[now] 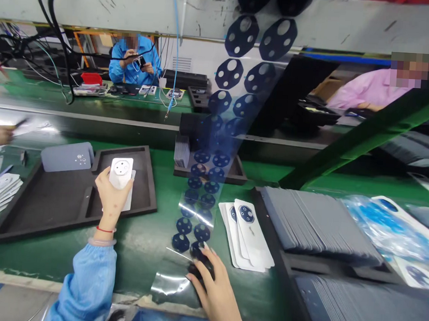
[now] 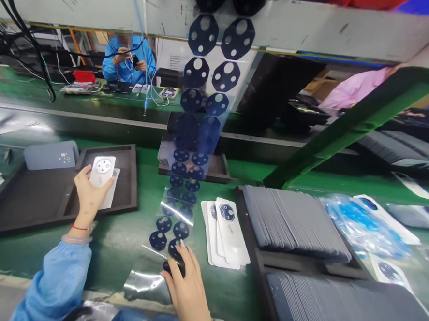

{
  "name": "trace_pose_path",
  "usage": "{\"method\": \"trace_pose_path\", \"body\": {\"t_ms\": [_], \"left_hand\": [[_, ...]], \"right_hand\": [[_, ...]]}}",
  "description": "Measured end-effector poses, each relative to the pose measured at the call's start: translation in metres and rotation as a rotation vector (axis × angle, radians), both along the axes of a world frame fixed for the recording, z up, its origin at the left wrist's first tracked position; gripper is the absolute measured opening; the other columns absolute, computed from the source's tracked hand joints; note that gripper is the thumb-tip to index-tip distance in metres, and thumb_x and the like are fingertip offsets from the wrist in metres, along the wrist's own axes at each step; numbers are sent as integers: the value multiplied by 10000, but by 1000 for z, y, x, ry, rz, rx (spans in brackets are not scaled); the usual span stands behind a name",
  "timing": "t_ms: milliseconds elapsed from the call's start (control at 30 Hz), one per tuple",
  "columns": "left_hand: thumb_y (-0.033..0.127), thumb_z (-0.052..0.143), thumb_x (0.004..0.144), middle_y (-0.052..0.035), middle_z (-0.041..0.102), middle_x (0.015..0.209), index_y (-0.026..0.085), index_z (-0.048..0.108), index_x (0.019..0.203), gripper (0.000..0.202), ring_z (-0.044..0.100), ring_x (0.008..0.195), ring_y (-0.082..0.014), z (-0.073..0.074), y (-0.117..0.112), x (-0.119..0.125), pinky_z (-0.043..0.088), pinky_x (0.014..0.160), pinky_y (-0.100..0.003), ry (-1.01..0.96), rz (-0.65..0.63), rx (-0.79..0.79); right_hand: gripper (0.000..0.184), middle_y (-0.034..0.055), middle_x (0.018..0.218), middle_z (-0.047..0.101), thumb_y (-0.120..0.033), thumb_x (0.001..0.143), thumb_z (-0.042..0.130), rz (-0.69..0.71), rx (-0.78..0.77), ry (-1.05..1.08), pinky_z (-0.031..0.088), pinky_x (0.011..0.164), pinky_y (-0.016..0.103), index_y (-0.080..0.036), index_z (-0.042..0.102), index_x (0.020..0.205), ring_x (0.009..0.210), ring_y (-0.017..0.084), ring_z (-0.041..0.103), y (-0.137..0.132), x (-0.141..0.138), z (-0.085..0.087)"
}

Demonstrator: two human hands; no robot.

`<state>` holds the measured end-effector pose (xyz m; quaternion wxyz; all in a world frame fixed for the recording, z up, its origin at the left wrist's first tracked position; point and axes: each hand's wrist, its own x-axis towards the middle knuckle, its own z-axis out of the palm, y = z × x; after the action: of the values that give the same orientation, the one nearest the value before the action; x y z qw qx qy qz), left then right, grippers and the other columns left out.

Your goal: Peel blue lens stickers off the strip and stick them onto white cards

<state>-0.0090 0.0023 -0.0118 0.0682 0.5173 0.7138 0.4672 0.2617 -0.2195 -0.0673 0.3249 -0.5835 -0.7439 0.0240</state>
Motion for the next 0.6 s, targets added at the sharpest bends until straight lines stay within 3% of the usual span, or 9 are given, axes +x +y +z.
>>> {"method": "trace_pose_path", "body": {"t_ms": [67,133,267,400,467,533,600], "left_hand": [[336,820,600,-168,481,1352,159,398,1362,889,498,1260,-312,6,-6,9,376,1092,-471,-173,-74,10],[343,821,611,-163,533,1335,184,364,1394,921,530,1249,-297,11,-14,19,388,1078,-473,-459,-241,-76],[377,791,673,-162,618,1289,164,503,1308,730,548,1250,-287,20,-29,39,392,1078,-441,-966,-589,-255],[435,748,740,-167,641,1258,126,616,1214,580,587,1180,-280,21,-41,55,444,1024,-393,-1183,-848,-377],[462,761,728,-147,656,1197,139,640,1186,574,635,1058,-249,17,-46,61,511,897,-337,-1269,-948,-450],[454,797,691,-114,648,1141,160,639,1174,587,654,879,-183,12,-50,68,522,679,-248,-1287,-998,-501],[395,834,660,-85,634,1108,173,607,1164,596,630,754,-125,7,-55,75,468,556,-197,-1220,-988,-508]], "right_hand": [[131,137,1108,647,-260,932,552,-19,52,-44,568,861,496,-239,662,1001,1084,332,633,-1,0,0],[119,118,984,654,-233,928,537,-1,16,-51,589,758,444,-233,648,968,925,294,672,-2,2,3],[184,106,1035,651,-156,877,528,97,-207,78,599,747,354,-243,608,1017,917,249,684,-3,11,24],[176,87,1188,637,-162,741,699,278,-549,240,569,873,350,-258,611,859,1121,273,640,0,25,62],[214,77,1217,641,-218,678,797,369,-695,340,528,947,396,-255,635,812,1187,299,600,8,31,79],[200,72,1131,677,-280,683,813,383,-758,513,503,967,427,-244,658,804,1125,292,627,21,33,92],[178,45,920,699,-336,731,781,277,-764,758,543,855,389,-225,655,791,911,243,678,38,30,99]]}}
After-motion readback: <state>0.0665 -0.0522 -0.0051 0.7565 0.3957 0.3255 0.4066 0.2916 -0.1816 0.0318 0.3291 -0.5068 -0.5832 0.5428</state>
